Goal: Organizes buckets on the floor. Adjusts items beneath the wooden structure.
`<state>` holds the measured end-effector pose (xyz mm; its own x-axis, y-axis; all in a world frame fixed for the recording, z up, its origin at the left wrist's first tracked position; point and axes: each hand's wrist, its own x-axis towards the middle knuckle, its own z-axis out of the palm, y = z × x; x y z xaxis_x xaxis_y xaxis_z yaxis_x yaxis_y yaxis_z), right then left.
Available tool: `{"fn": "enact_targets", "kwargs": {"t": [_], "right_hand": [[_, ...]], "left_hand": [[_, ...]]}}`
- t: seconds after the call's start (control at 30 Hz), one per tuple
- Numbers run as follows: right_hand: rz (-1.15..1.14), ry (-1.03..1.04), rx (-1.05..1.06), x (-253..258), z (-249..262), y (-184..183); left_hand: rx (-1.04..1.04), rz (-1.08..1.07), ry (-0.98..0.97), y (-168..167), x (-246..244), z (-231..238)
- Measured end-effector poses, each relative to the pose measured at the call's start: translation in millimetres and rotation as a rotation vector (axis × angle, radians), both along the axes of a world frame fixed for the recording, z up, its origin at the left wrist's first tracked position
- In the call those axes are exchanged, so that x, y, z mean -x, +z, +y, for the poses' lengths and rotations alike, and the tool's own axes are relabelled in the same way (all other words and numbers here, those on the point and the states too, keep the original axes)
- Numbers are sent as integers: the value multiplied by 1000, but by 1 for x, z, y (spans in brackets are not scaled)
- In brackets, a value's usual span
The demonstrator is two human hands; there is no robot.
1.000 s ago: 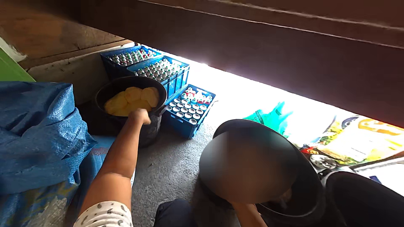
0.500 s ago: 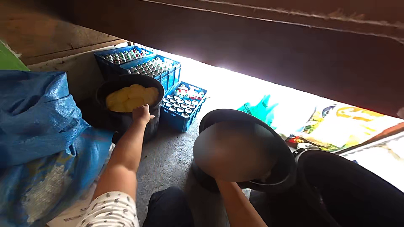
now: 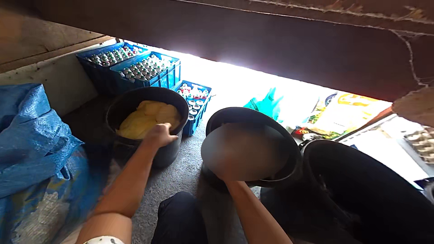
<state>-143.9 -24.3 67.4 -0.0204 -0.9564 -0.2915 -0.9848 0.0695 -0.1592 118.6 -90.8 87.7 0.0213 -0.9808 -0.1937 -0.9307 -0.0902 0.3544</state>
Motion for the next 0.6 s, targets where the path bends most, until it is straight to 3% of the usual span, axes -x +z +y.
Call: {"fn": "enact_targets", "kwargs": {"t": [0.1,0.23,0.6], "right_hand": [[18,0,8,-1,0,0],[31,7,14,-2,0,-1],[33,8,23,-1,-1,-3]], "left_hand": [[-74,-39,67,-18,53,-26],[64,-105,260,-35,83,-35],[182,-223,-36,-48,54,37]]}}
